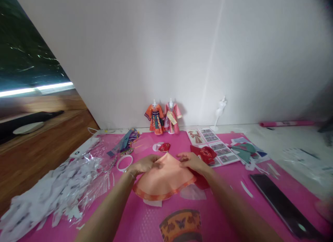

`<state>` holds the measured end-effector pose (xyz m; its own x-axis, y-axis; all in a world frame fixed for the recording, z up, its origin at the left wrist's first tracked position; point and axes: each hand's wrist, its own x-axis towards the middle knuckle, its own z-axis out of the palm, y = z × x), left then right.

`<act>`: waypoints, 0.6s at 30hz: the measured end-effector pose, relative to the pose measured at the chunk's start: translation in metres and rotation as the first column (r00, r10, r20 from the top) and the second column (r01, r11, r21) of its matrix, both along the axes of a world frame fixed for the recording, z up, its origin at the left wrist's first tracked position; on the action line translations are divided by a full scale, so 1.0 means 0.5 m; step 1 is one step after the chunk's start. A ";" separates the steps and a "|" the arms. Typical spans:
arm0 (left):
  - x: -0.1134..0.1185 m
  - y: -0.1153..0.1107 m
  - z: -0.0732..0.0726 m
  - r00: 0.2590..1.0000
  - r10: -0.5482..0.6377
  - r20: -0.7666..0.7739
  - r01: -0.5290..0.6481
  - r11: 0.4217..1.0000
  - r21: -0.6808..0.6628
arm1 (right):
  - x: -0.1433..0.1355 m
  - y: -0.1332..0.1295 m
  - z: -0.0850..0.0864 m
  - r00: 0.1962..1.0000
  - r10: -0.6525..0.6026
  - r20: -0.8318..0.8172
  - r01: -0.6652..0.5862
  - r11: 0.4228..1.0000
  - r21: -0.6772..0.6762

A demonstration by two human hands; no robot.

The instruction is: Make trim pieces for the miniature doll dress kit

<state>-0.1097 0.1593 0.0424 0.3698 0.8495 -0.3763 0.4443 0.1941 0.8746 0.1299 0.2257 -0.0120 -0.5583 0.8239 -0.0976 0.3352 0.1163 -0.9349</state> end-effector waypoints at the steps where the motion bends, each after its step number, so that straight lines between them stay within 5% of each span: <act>1: -0.013 0.017 -0.014 0.996 0.007 -0.092 -0.007 1.000 0.008 | -0.018 0.015 -0.013 0.998 -0.040 0.058 0.038 0.999 0.032; 5: -0.045 0.062 -0.059 0.870 0.120 -0.478 -0.074 0.991 0.114 | -0.077 0.074 -0.041 0.953 -0.157 0.258 0.109 0.975 0.191; 10: -0.013 0.028 -0.078 0.650 0.339 -0.681 -0.077 0.920 0.384 | -0.150 0.129 -0.036 0.875 -0.245 0.418 0.135 0.952 0.276; 14: 0.042 -0.020 -0.104 0.647 0.299 -0.701 0.050 0.901 0.430 | -0.202 0.158 -0.037 0.839 -0.284 0.464 0.172 0.948 0.270; 18: 0.059 -0.026 -0.140 0.702 0.240 -0.671 0.088 0.905 0.417 | -0.218 0.184 -0.030 0.886 -0.237 0.398 0.159 0.963 0.219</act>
<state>-0.0804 0.1463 -0.0276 0.0687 0.9898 -0.1249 0.9472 -0.0254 0.3197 0.0209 0.3175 -0.0272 -0.3215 0.9381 -0.1289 0.7224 0.1550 -0.6739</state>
